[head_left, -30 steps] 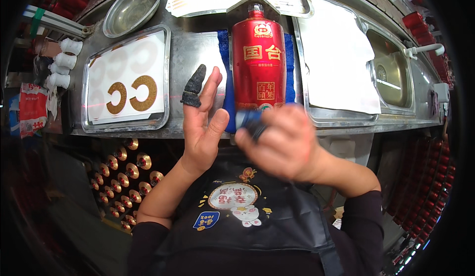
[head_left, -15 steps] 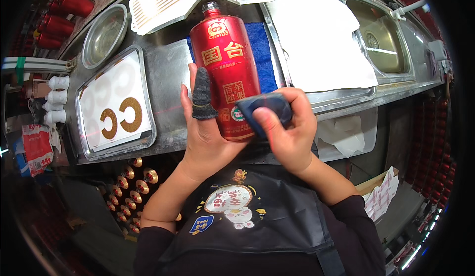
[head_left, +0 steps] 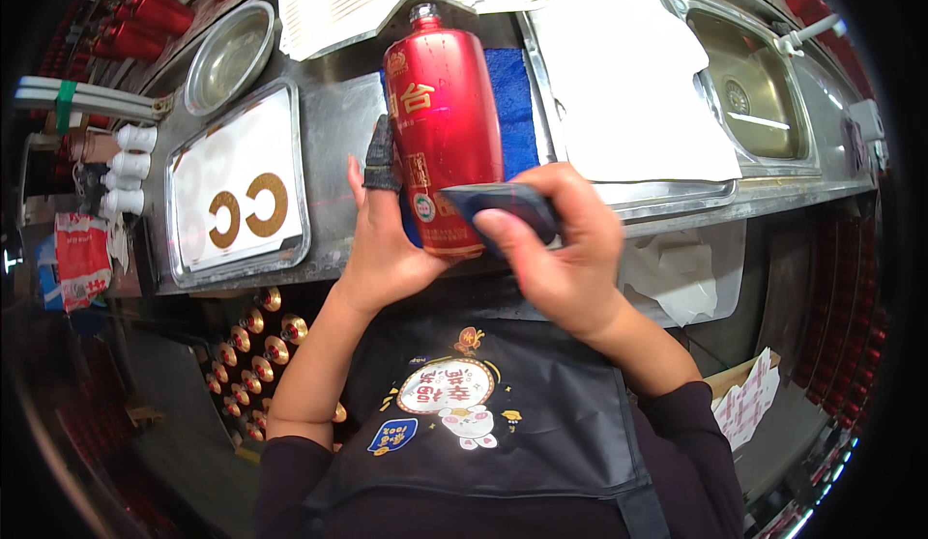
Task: The person picks up red cylindrical containers and applies gold circular stickers to the necks and paper labels to the bodies. They smooth the labels with their fingers and place the finished containers on a tray.
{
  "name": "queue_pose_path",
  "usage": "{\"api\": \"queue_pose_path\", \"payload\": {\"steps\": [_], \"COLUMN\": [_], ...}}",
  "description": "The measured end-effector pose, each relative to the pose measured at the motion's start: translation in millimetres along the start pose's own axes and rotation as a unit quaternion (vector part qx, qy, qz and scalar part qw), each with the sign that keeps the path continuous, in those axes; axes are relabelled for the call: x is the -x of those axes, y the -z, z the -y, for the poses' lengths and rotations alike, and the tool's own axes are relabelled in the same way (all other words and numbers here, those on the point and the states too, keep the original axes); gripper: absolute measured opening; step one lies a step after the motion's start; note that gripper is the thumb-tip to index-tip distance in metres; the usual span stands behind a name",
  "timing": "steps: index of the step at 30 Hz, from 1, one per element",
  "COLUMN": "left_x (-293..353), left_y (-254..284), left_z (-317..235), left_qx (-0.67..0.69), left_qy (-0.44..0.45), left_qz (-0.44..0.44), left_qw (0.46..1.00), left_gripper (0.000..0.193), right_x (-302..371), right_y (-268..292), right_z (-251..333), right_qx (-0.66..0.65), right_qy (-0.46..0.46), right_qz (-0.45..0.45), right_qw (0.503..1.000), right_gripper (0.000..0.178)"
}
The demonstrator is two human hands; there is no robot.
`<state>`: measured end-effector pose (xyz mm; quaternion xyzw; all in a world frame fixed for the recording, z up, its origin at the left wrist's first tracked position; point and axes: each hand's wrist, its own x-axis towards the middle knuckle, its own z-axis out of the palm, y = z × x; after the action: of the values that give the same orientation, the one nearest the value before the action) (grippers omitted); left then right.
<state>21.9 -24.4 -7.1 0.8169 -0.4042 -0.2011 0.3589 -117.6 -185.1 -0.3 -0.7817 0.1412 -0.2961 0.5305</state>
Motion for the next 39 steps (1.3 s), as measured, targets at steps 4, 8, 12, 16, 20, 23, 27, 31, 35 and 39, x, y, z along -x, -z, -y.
{"api": "queue_pose_path", "payload": {"steps": [4,8,12,16,20,23,27,31,35,39], "left_x": [-2,-5,-4,-8,-9,-8,-10,-5,7,4], "left_y": [-3,-3,-2,-3,-4,-3,-3,-10,-13,-13], "left_z": [5,5,5,3,-4,-5,3,6,-1,-4], "left_qx": [0.015,0.025,0.049,0.048,0.032,0.004,-0.037,-0.012,-0.014,-0.054], "left_qy": [-0.004,-0.026,-0.008,-0.058,-0.112,-0.110,-0.132,-0.114,-0.162,-0.202], "left_qz": [-0.005,0.004,0.014,-0.009,-0.027,-0.048,-0.058,-0.097,-0.172,-0.183], "left_qw": [1.000,0.999,0.999,0.997,0.993,0.993,0.989,0.989,0.972,0.961], "left_gripper": [0.116,0.114,0.112,0.109,0.101,0.104,0.100,0.106,0.105,0.102], "right_x": [-10,-10,-4,-13,-23,-40,-60,-88,-101,-45], "right_y": [-1,8,1,2,6,-2,-1,-7,-2,-8], "right_z": [-8,-14,-14,-14,-1,4,7,2,-4,5], "right_qx": [-0.167,-0.138,-0.076,-0.131,-0.025,-0.035,-0.043,0.026,0.107,0.187], "right_qy": [-0.180,-0.162,-0.039,-0.143,0.156,-0.019,0.150,0.081,0.159,0.290], "right_qz": [-0.045,-0.064,-0.077,-0.115,-0.010,-0.043,-0.032,-0.006,-0.067,-0.013], "right_qw": [0.968,0.975,0.993,0.974,0.987,0.998,0.987,0.996,0.979,0.939], "right_gripper": [0.017,0.017,0.019,0.020,0.020,0.020,0.016,0.015,0.012,0.039]}}
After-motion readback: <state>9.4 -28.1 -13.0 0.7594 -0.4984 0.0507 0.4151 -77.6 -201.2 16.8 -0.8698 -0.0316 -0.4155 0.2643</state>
